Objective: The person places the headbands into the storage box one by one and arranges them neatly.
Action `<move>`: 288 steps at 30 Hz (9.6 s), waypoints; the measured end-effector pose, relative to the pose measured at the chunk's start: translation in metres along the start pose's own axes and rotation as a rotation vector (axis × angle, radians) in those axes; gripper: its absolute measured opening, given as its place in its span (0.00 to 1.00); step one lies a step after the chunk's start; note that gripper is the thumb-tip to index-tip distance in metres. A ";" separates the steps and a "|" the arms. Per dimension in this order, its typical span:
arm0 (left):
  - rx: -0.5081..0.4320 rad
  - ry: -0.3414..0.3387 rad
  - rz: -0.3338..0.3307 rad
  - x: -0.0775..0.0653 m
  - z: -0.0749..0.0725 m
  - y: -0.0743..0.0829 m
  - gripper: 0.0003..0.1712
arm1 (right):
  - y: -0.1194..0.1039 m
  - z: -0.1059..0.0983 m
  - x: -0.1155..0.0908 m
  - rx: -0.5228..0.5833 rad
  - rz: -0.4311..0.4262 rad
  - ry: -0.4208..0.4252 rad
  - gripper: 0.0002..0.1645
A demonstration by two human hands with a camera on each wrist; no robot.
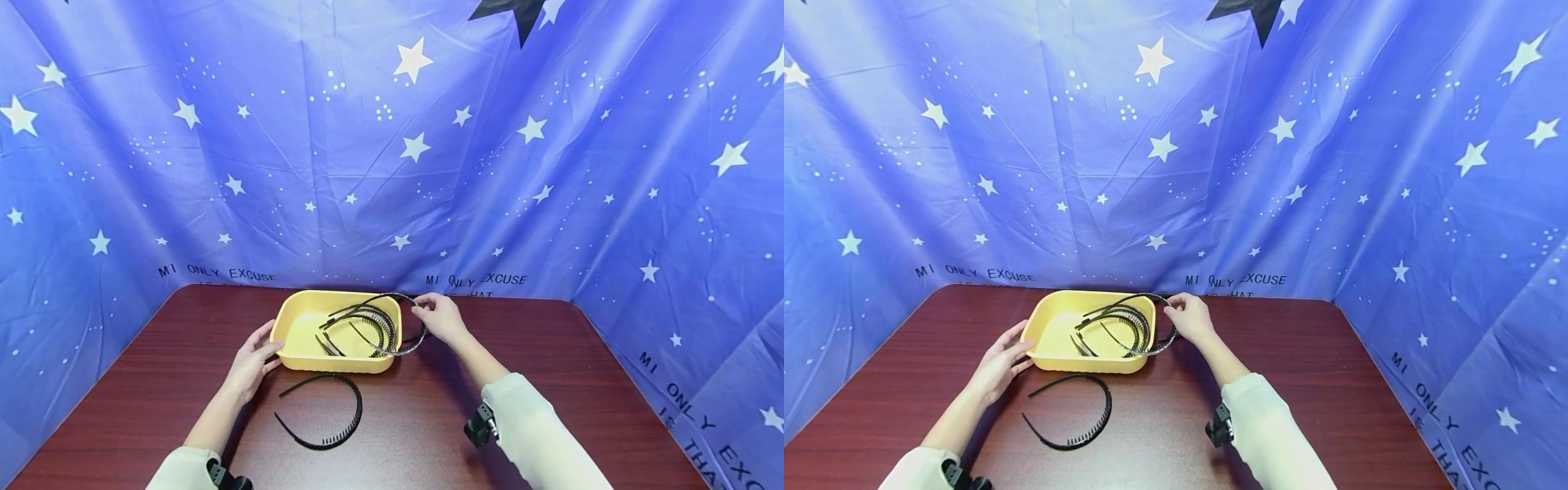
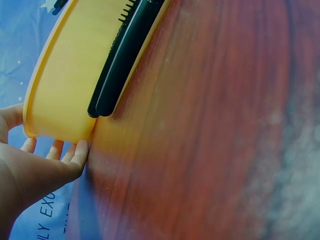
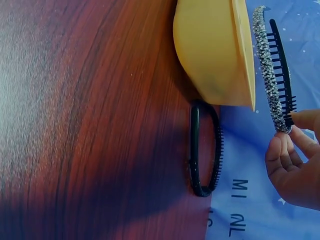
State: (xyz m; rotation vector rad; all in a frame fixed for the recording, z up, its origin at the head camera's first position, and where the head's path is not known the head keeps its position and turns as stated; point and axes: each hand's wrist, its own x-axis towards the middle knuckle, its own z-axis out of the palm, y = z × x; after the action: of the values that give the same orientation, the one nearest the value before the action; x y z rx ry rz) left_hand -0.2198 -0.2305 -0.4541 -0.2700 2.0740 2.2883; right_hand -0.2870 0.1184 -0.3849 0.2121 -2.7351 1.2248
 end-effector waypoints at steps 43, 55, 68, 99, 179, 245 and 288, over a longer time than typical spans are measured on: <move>-0.013 0.002 0.003 -0.001 0.000 0.000 0.38 | -0.025 0.039 0.000 0.068 0.069 0.005 0.12; -0.005 0.000 0.014 0.000 0.000 -0.001 0.38 | -0.024 0.046 -0.001 0.109 0.068 0.004 0.15; -0.001 0.009 0.013 0.000 0.001 -0.001 0.37 | -0.021 0.054 0.000 0.092 0.080 0.032 0.14; -0.022 -0.031 0.095 0.001 -0.003 -0.009 0.38 | -0.021 0.055 0.000 0.048 0.088 0.028 0.13; 0.004 -0.001 0.017 -0.002 0.001 0.000 0.39 | 0.023 0.011 0.005 -0.022 0.092 0.089 0.14; 0.003 0.011 -0.002 -0.001 0.002 0.001 0.38 | 0.076 0.013 -0.013 -0.490 -0.156 -0.161 0.04; 0.011 0.007 -0.018 -0.002 0.002 0.002 0.38 | 0.069 -0.006 -0.018 -0.463 -0.369 -0.028 0.04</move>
State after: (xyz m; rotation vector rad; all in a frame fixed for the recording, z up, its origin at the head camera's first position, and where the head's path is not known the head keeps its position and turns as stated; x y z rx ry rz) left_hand -0.2183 -0.2286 -0.4516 -0.2955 2.0778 2.2686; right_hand -0.2812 0.1696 -0.4344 0.6417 -2.7390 0.4861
